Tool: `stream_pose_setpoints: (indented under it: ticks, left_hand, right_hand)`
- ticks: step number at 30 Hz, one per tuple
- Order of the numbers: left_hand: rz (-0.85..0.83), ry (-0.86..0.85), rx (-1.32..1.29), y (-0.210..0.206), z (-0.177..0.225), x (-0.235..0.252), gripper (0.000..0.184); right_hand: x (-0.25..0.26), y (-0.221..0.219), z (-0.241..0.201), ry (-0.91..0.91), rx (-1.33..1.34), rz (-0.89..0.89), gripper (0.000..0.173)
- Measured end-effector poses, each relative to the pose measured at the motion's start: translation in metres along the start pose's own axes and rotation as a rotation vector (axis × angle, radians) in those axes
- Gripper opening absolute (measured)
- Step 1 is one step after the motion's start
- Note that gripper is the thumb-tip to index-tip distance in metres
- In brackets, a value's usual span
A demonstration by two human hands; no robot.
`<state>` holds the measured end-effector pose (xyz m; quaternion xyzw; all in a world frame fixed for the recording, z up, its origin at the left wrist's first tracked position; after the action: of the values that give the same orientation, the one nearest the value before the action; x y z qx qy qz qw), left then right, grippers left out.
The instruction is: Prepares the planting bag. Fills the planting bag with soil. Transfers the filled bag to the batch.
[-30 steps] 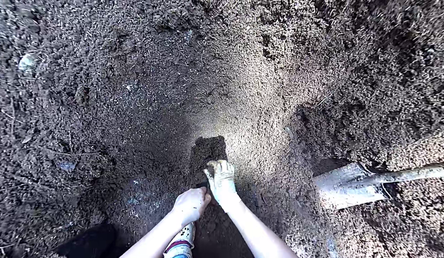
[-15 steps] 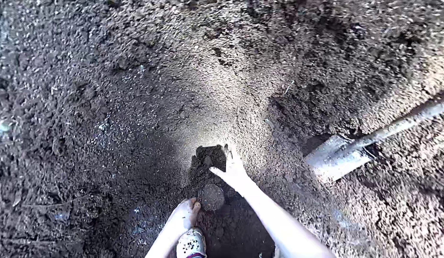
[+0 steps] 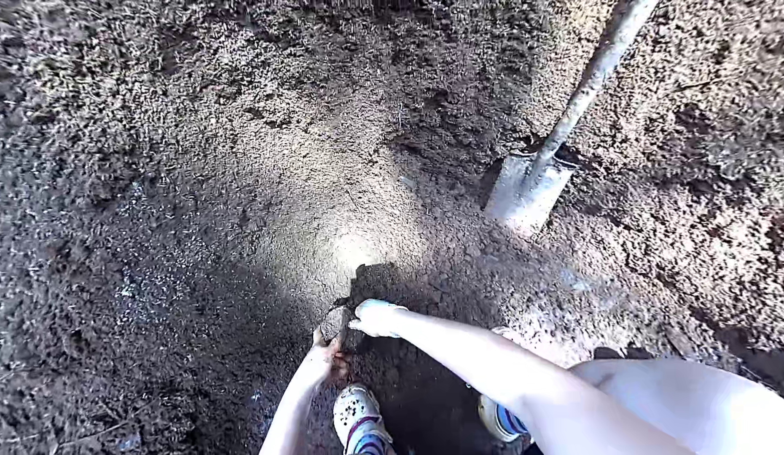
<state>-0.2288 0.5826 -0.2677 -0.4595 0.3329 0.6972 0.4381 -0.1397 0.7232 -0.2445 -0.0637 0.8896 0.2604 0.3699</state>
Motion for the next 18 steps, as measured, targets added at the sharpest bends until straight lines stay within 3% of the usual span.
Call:
stream_pose_setpoints:
  ticks: [3,8,12,16,18]
  left_hand:
    - [0.049,-0.048,-0.007,-0.002,0.005,0.003,0.062]
    - [0.126,-0.113,-0.003,0.001,0.004,0.009,0.061]
    - [0.110,-0.059,-0.062,0.000,0.003,0.006,0.057]
    - [-0.056,0.127,-0.104,-0.009,0.007,-0.011,0.063]
    - [-0.063,0.124,-0.111,-0.010,0.009,-0.011,0.074]
  right_hand:
    - [0.002,-0.003,-0.005,0.010,-0.018,0.067,0.043]
    - [-0.004,-0.002,-0.023,0.070,-0.161,0.025,0.035]
    - [0.013,0.029,0.003,0.270,-0.152,-0.036,0.049]
    - [0.043,0.107,0.045,0.208,-0.038,0.252,0.046]
    - [0.058,0.154,0.069,0.142,-0.080,0.554,0.043]
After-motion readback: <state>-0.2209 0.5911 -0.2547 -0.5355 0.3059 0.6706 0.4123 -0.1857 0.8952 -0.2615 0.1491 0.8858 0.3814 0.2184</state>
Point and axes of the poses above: each hand's wrist, its own x-axis towards the middle knuckle, its own y-axis out of the back of the hand, z = x × y, the point moved 3 cm from there along x, towards the middle knuckle, and after that the axes turned 9 degrees about y, right-handed, at the moved point
